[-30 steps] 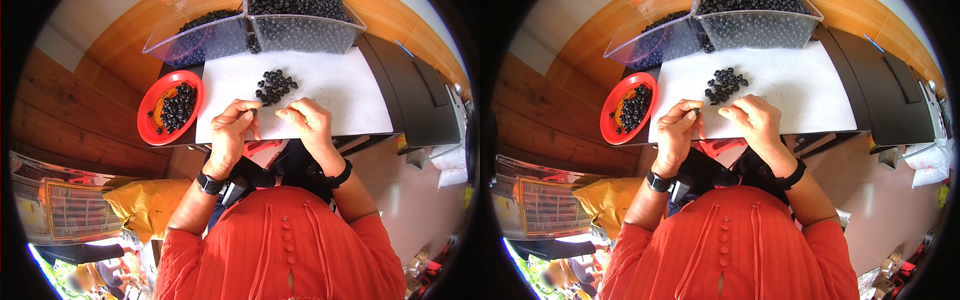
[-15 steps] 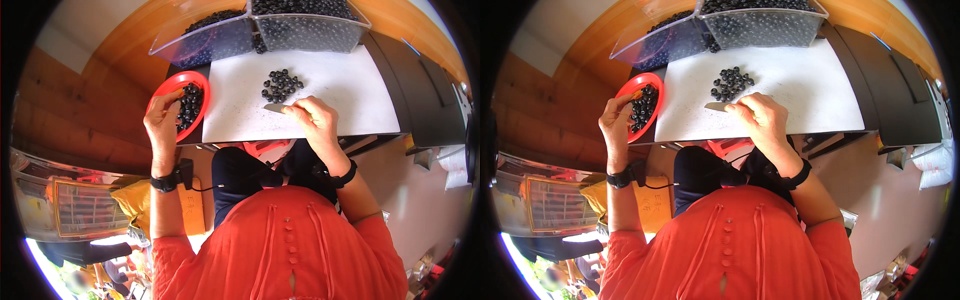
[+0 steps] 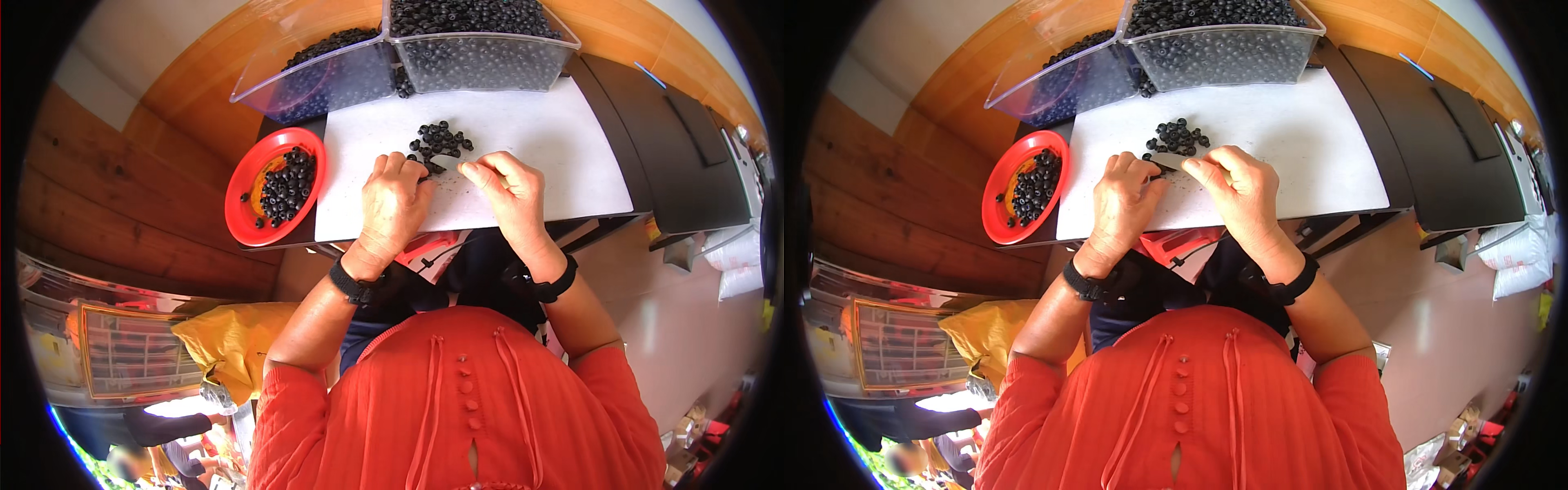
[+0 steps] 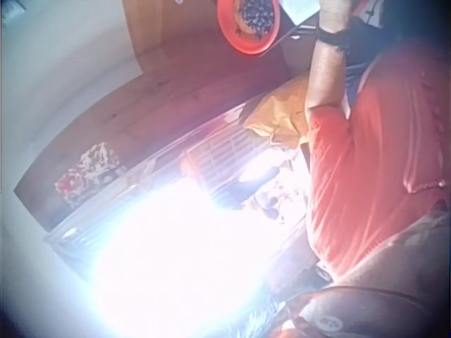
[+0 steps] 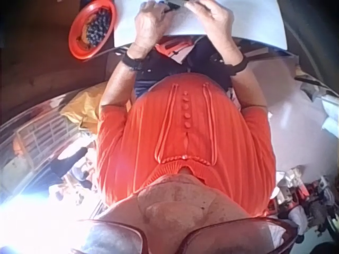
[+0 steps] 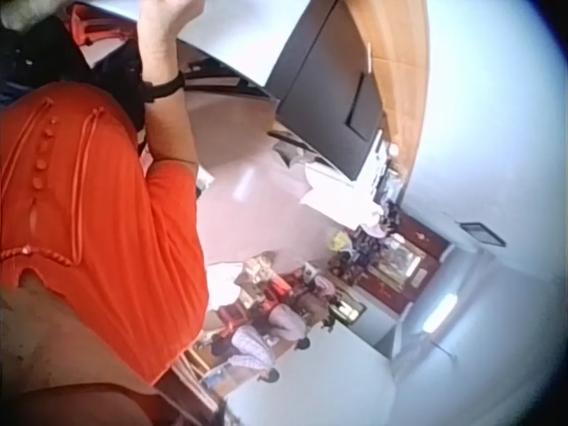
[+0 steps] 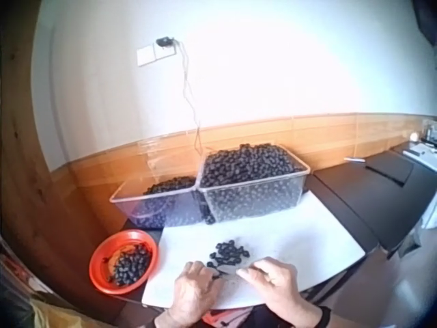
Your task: The recorder is sorting and cleaning small dark round objects, possibly berries or seeds, using a small blade.
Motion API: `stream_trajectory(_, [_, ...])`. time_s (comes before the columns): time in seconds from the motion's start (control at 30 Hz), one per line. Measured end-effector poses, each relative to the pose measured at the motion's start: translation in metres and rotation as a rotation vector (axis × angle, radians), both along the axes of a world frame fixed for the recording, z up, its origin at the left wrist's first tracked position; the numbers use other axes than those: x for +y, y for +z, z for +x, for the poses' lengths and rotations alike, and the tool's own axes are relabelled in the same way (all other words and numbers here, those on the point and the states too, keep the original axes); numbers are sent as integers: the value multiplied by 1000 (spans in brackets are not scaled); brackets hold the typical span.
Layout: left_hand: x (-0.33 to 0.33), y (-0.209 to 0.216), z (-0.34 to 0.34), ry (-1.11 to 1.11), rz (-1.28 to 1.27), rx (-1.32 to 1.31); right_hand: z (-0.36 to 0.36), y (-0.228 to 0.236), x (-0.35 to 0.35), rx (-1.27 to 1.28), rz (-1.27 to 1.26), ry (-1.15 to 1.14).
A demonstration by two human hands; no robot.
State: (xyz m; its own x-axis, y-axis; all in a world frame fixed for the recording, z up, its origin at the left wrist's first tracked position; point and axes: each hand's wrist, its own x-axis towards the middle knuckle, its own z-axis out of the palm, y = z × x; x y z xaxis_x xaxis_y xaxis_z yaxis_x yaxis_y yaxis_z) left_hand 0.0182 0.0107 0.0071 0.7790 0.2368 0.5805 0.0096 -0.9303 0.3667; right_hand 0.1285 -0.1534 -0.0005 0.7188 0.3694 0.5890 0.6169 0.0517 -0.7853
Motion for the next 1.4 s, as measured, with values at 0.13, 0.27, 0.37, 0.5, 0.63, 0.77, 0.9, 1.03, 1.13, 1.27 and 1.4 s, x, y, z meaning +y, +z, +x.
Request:
stream_trajectory(0.13, [17,2,-9,-101,-28,-18,7,-1,-4,-32,-31,-47])
stream_trajectory(0.27, [13,10,-21,-76,-323,-25,7,-2,-4,-118,-129,-85])
stream_trajectory(0.37, [10,9,-18,-74,-283,-40,7,-4,-4,-155,-154,-100])
stream_trajectory(0.5, [7,6,-7,-98,-97,-38,4,-2,-3,-196,-164,-94])
stream_trajectory(0.63, [8,2,-2,-19,101,-13,3,-2,-2,-265,-168,-114])
stream_trajectory(0.77, [7,5,1,-22,158,50,4,-3,-2,-274,-160,-120])
stream_trajectory(0.9, [11,-1,1,1,164,62,4,-5,-2,-276,-172,-126])
stream_trajectory(1.03, [13,-4,-5,12,157,22,3,-5,-2,-283,-177,-119])
stream_trajectory(1.13, [9,-5,-8,33,215,14,4,-7,-2,-270,-181,-118])
stream_trajectory(1.27, [10,-11,-9,78,258,-28,5,-8,-2,-285,-192,-119])
stream_trajectory(1.4, [13,-15,-15,81,119,-92,5,-10,1,-287,-185,-97])
